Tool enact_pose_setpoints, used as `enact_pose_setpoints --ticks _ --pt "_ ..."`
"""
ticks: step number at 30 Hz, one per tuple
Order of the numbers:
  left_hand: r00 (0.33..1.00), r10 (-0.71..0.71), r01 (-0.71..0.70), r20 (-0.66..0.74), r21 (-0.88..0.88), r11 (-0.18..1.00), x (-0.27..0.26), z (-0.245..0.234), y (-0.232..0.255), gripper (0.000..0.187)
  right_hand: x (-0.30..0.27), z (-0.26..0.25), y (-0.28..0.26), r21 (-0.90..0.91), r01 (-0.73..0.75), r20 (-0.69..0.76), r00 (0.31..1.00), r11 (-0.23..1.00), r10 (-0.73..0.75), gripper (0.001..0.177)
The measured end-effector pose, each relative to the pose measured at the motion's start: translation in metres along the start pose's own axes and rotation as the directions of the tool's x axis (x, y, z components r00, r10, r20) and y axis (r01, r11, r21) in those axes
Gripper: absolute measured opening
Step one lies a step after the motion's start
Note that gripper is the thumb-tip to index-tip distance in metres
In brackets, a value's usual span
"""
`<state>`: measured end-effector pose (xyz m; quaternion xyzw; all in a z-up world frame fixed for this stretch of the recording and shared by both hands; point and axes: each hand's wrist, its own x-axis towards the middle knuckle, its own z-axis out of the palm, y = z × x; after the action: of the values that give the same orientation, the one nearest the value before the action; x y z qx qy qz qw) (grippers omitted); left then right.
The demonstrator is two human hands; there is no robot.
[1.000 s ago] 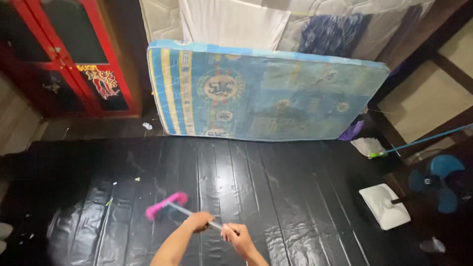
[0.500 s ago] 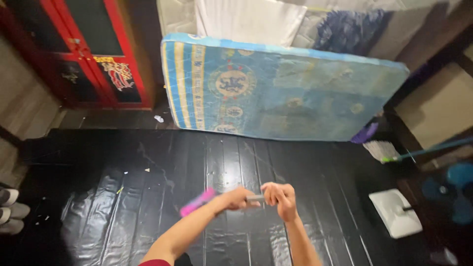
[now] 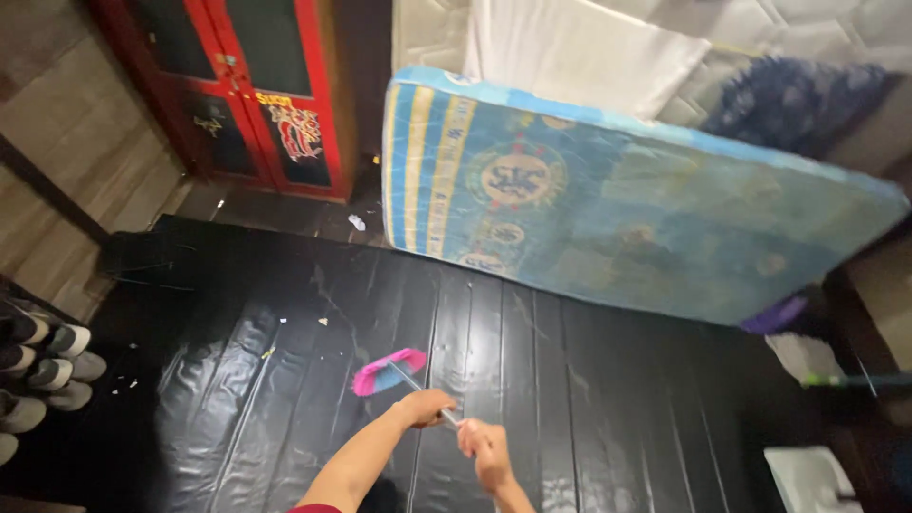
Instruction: The person sweeps a black plastic-covered floor with a pink broom, gathering debris into a pile. They briefly lift a black dustpan to sweep underneath it, then resume sweeping the floor area.
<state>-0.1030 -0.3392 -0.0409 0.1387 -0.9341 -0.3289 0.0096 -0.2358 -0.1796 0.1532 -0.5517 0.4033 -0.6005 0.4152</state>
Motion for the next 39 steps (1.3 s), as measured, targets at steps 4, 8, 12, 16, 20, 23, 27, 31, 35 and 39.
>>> enact_pose_setpoints --ticks 4,8,12,16,20,23,27,31,35,39 --pt "0.983 -0.185 0.185 -0.009 0.125 0.975 -0.010 -0.036 -0.036 0.008 0.046 0.021 0.022 -0.028 -0.044 0.053 0.998 0.999 0.045 0.051" --pt "0.931 -0.359 0.364 -0.060 0.172 0.916 -0.003 -0.070 -0.071 0.012 0.095 0.023 0.056 0.022 0.003 0.022 1.000 1.000 -0.003 0.049" --pt "0.923 -0.379 0.385 -0.069 0.204 0.900 0.013 -0.103 -0.086 0.020 0.139 0.021 0.045 0.016 -0.041 0.012 0.999 0.999 0.041 0.052" --pt "0.948 -0.266 0.266 -0.172 -0.028 0.964 0.010 -0.132 -0.061 0.017 0.171 0.014 0.003 -0.006 0.002 0.106 0.994 1.000 -0.001 0.048" --pt "0.985 -0.099 0.056 -0.143 -0.278 0.959 -0.003 -0.169 -0.018 0.008 0.197 0.026 -0.081 0.027 -0.004 0.206 0.979 1.000 -0.002 0.050" --pt "0.999 -0.039 0.033 -0.019 -0.230 0.973 -0.012 -0.160 -0.031 0.023 0.186 0.019 -0.020 -0.159 -0.067 0.197 0.975 0.985 0.098 0.049" --pt "0.930 -0.365 0.347 -0.042 -0.228 0.910 -0.021 -0.144 -0.062 0.006 0.183 0.030 0.013 0.109 -0.043 0.258 0.966 0.993 0.014 0.047" --pt "0.843 -0.463 0.448 -0.272 -0.122 0.886 -0.034 -0.108 -0.076 0.018 0.179 0.019 0.033 -0.042 -0.043 0.598 0.799 0.998 0.060 0.052" --pt "0.587 -0.517 0.449 -0.623 -0.281 0.848 -0.063 -0.132 -0.013 0.025 0.221 0.021 -0.013 0.037 0.006 0.821 0.569 0.999 -0.034 0.056" --pt "0.428 -0.526 0.431 -0.735 -0.346 0.833 -0.109 -0.146 0.042 0.006 0.259 0.059 -0.034 0.250 -0.221 0.829 0.551 0.943 -0.090 0.058"
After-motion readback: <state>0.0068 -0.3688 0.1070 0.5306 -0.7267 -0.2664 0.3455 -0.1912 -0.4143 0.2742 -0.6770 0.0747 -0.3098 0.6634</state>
